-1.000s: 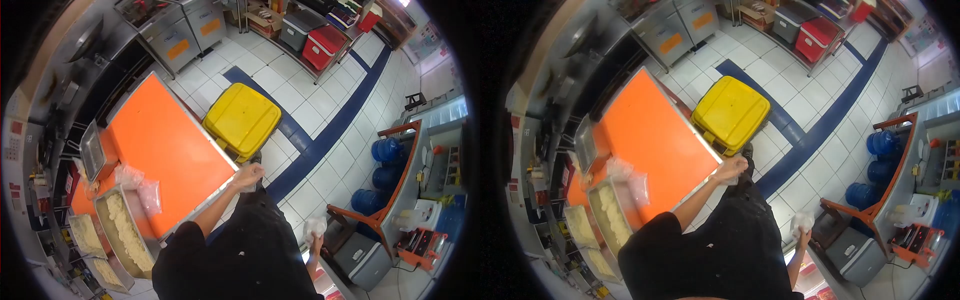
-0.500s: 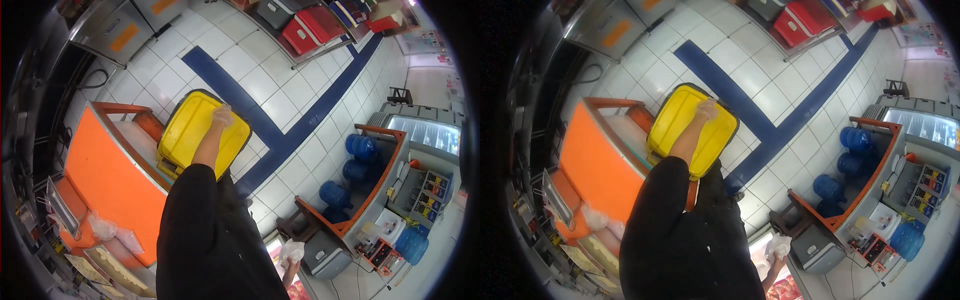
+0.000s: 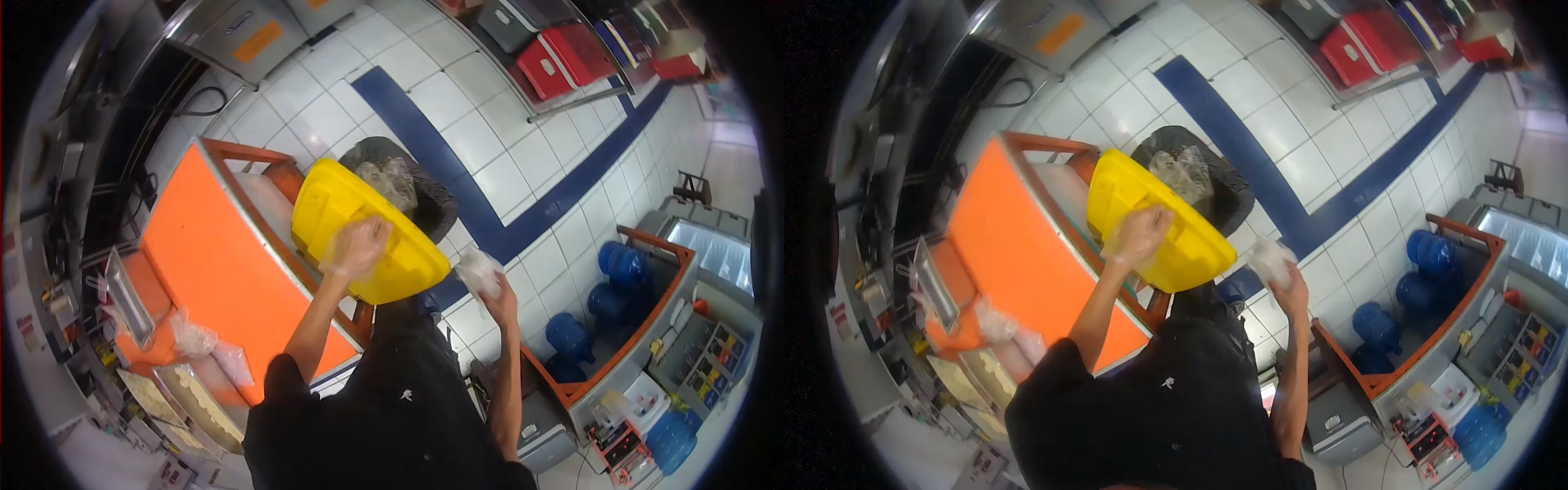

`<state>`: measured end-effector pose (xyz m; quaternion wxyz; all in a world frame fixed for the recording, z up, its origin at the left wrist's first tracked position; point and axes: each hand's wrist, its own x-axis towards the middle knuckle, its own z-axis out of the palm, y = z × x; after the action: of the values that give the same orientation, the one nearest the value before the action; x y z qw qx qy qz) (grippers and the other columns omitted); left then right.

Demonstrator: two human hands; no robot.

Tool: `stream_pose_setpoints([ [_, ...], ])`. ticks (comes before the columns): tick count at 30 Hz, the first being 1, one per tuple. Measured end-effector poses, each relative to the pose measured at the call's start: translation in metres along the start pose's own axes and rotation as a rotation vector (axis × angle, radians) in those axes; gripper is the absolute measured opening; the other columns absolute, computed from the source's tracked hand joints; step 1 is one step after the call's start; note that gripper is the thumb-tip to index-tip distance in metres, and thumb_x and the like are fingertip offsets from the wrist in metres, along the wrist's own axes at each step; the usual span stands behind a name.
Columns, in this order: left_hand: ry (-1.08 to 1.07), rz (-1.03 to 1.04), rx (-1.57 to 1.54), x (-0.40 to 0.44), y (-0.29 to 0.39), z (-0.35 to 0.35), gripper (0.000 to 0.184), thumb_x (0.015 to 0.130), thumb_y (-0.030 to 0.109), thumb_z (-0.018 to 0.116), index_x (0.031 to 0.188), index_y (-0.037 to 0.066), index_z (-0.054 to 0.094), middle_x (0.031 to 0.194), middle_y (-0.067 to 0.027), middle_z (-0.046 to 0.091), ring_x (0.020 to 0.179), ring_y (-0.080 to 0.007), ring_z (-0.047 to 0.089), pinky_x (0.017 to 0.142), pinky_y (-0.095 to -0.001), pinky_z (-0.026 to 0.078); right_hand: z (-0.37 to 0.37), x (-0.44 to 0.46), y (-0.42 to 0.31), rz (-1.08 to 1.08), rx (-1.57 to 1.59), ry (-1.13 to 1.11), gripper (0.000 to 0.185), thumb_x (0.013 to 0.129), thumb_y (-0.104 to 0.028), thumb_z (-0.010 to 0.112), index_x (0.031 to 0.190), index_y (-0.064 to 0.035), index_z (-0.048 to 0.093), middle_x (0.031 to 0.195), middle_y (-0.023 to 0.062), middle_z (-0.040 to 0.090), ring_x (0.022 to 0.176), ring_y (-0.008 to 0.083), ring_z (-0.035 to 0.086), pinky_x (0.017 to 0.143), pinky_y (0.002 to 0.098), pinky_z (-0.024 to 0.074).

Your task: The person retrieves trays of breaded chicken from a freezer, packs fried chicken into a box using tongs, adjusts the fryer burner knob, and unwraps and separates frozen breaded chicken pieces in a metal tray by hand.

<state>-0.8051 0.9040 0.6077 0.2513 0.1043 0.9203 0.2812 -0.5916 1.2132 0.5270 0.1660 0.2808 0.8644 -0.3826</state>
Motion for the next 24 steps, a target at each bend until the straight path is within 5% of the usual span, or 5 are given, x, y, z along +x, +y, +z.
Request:
stream_pose_setpoints([
  [7,0.227,-0.067,0.001,-0.093,0.01,-0.011,0.039,0.093,0.04,0.044,0.097,0.005,0.06,0.089,-0.0194,0.065,0.086,-0.0399,0.062,0.077,-0.0473,0.048,0.043,0.007,-0.056,-0.293,0.092,-0.165,0.055,0.079,-0.023,0.069,0.13,-0.0112,0.052,0.125,0.0181,0.056,0.114,0.0334,0.055,0.095,0.0381,0.0454],
  [13,0.304,0.259,-0.264,-0.155,0.068,0.058,0.043,0.094,0.043,0.044,0.117,0.009,0.057,0.115,-0.0146,0.062,0.103,-0.0317,0.061,0.09,-0.0421,0.047,0.062,-0.046,0.133,-0.076,0.442,-0.325,0.028,0.092,-0.021,0.06,0.113,-0.0026,0.06,0.084,0.0048,0.065,0.073,0.0104,0.058,0.06,0.025,0.0464],
  [15,0.327,0.278,-0.517,-0.19,0.07,0.101,0.039,0.093,0.042,0.046,0.11,0.01,0.059,0.103,-0.0158,0.065,0.094,-0.0343,0.063,0.083,-0.0439,0.049,0.058,-0.068,0.215,0.142,-0.054,-0.449,0.042,0.093,-0.042,0.053,0.11,-0.006,0.063,0.087,0.0073,0.067,0.078,0.0176,0.061,0.067,0.0318,0.0484],
  [21,0.064,-0.452,-0.193,-0.333,-0.055,0.287,0.03,0.081,0.027,0.052,0.079,0.001,0.067,0.088,-0.0217,0.067,0.084,-0.0367,0.066,0.069,-0.0491,0.05,0.046,-0.121,0.337,0.412,0.061,-0.516,0.034,0.091,-0.037,0.054,0.103,-0.0067,0.062,0.085,0.0082,0.067,0.072,0.0183,0.062,0.059,0.0323,0.048],
  [24,-0.006,-0.811,-0.029,-0.475,-0.143,0.386,0.038,0.084,0.042,0.052,0.091,0.01,0.072,0.095,-0.0143,0.069,0.089,-0.0319,0.067,0.077,-0.0451,0.052,0.052,-0.134,0.345,0.446,0.144,-0.487,0.03,0.09,-0.035,0.054,0.1,-0.0071,0.062,0.083,0.0087,0.066,0.069,0.0187,0.062,0.056,0.0325,0.0478],
])
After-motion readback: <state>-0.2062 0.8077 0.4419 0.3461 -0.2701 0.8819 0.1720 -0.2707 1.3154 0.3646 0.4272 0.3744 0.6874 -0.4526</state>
